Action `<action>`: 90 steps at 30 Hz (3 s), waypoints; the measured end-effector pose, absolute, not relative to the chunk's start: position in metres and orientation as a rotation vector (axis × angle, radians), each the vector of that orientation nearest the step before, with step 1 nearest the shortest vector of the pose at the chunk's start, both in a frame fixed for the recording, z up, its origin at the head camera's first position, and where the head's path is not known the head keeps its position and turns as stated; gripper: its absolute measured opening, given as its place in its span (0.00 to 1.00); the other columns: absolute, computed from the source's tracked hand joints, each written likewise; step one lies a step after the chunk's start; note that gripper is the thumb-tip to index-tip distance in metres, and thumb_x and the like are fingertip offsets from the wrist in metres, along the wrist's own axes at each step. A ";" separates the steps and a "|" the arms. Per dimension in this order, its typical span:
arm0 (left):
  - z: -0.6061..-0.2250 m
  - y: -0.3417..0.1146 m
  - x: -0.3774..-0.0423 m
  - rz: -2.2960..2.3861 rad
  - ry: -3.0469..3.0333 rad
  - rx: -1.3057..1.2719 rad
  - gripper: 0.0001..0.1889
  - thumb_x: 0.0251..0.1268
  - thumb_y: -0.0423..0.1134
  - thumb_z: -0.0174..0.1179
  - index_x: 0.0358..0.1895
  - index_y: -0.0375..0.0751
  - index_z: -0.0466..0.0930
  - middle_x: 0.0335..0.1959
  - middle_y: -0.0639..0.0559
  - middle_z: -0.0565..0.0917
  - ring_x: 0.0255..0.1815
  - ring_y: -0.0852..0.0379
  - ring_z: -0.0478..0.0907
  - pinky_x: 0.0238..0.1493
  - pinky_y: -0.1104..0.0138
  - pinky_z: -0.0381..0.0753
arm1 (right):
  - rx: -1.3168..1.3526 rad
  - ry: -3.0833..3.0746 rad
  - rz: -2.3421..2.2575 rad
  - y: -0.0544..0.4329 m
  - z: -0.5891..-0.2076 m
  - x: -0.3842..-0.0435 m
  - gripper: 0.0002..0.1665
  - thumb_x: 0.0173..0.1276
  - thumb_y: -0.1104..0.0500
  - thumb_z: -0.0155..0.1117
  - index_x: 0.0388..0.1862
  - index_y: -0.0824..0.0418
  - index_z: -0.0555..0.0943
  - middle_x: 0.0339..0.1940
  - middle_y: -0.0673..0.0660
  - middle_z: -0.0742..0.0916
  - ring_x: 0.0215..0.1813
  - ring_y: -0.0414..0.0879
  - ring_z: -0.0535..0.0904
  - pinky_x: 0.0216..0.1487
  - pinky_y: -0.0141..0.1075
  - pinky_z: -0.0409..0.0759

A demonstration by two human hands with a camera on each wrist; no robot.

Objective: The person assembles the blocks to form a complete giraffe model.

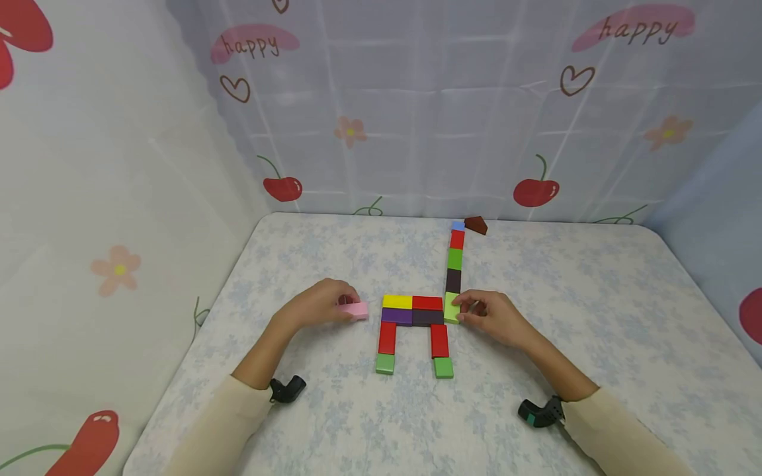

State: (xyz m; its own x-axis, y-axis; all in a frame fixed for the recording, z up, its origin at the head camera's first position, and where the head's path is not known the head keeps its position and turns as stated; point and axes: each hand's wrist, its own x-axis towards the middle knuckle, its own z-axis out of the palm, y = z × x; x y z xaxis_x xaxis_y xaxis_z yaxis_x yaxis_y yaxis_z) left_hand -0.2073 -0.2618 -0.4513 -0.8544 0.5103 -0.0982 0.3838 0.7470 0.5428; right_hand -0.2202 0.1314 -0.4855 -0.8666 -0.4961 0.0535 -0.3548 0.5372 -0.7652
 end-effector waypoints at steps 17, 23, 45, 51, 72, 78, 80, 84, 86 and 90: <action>-0.452 -0.242 -0.205 0.646 2.784 0.648 0.13 0.60 0.41 0.74 0.46 0.45 0.87 0.38 0.54 0.82 0.38 0.56 0.76 0.42 0.63 0.77 | -0.735 2.611 -1.230 0.131 -0.485 -0.220 0.13 0.67 0.63 0.72 0.50 0.57 0.86 0.34 0.51 0.85 0.33 0.45 0.80 0.34 0.34 0.79; -0.453 -0.237 -0.207 0.660 2.791 0.592 0.15 0.59 0.42 0.76 0.48 0.46 0.86 0.38 0.53 0.82 0.38 0.56 0.74 0.41 0.63 0.77 | -0.730 2.608 -1.239 0.130 -0.484 -0.220 0.13 0.67 0.64 0.72 0.50 0.57 0.86 0.34 0.51 0.85 0.34 0.45 0.80 0.34 0.34 0.79; -0.472 -0.251 -0.226 0.960 2.674 0.715 0.17 0.61 0.37 0.73 0.54 0.44 0.87 0.41 0.52 0.83 0.36 0.56 0.75 0.39 0.66 0.77 | -0.726 2.619 -1.252 0.131 -0.486 -0.218 0.13 0.67 0.64 0.72 0.50 0.58 0.86 0.34 0.51 0.85 0.34 0.46 0.79 0.34 0.34 0.79; -0.475 -0.252 -0.227 0.999 2.683 0.704 0.17 0.61 0.36 0.73 0.53 0.44 0.87 0.40 0.53 0.83 0.36 0.56 0.75 0.39 0.65 0.78 | -0.724 2.630 -1.247 0.130 -0.487 -0.219 0.13 0.67 0.64 0.72 0.50 0.58 0.86 0.34 0.51 0.85 0.34 0.46 0.79 0.34 0.34 0.78; -0.475 -0.252 -0.227 0.985 2.692 0.741 0.17 0.61 0.38 0.74 0.53 0.43 0.87 0.40 0.52 0.83 0.35 0.56 0.75 0.39 0.66 0.77 | -0.723 2.633 -1.261 0.129 -0.490 -0.220 0.12 0.67 0.63 0.72 0.50 0.58 0.86 0.34 0.51 0.85 0.33 0.45 0.79 0.34 0.33 0.78; -0.472 -0.257 -0.229 0.991 2.683 0.703 0.18 0.65 0.42 0.71 0.57 0.44 0.85 0.43 0.54 0.83 0.37 0.57 0.76 0.40 0.65 0.78 | -0.737 2.637 -1.269 0.128 -0.490 -0.222 0.12 0.68 0.61 0.73 0.49 0.56 0.86 0.34 0.50 0.85 0.33 0.45 0.79 0.33 0.34 0.78; -0.470 -0.259 -0.230 0.995 2.695 0.687 0.17 0.67 0.41 0.69 0.57 0.44 0.85 0.43 0.54 0.83 0.37 0.57 0.76 0.41 0.64 0.78 | -0.741 2.643 -1.260 0.128 -0.490 -0.223 0.12 0.68 0.61 0.72 0.50 0.55 0.86 0.34 0.50 0.85 0.33 0.45 0.80 0.34 0.34 0.79; -0.469 -0.266 -0.234 1.005 2.737 0.644 0.15 0.70 0.39 0.66 0.57 0.44 0.85 0.43 0.53 0.84 0.37 0.55 0.77 0.41 0.63 0.78 | -0.733 2.646 -1.248 0.129 -0.490 -0.224 0.12 0.68 0.60 0.71 0.50 0.55 0.86 0.34 0.49 0.85 0.34 0.46 0.79 0.33 0.34 0.79; -0.467 -0.268 -0.235 1.007 2.749 0.613 0.15 0.70 0.39 0.65 0.58 0.44 0.85 0.44 0.53 0.85 0.38 0.54 0.77 0.42 0.62 0.79 | -0.736 2.641 -1.249 0.129 -0.491 -0.225 0.12 0.69 0.60 0.71 0.50 0.56 0.86 0.35 0.50 0.85 0.34 0.46 0.79 0.33 0.34 0.78; -0.460 -0.272 -0.234 1.038 2.763 0.594 0.15 0.71 0.42 0.65 0.58 0.45 0.85 0.47 0.53 0.85 0.41 0.53 0.78 0.43 0.60 0.79 | -0.740 2.628 -1.247 0.129 -0.491 -0.226 0.12 0.69 0.61 0.71 0.51 0.57 0.86 0.35 0.50 0.85 0.34 0.46 0.79 0.34 0.34 0.78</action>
State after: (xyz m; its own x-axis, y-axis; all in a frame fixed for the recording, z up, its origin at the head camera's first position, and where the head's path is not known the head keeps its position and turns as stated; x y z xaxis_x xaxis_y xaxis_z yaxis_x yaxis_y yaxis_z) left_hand -0.2341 -0.2723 -0.4602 -0.9140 0.4053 0.0158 0.3155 0.6859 0.6558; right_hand -0.2259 0.1291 -0.4908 -0.8693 -0.4875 0.0818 -0.3716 0.5354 -0.7584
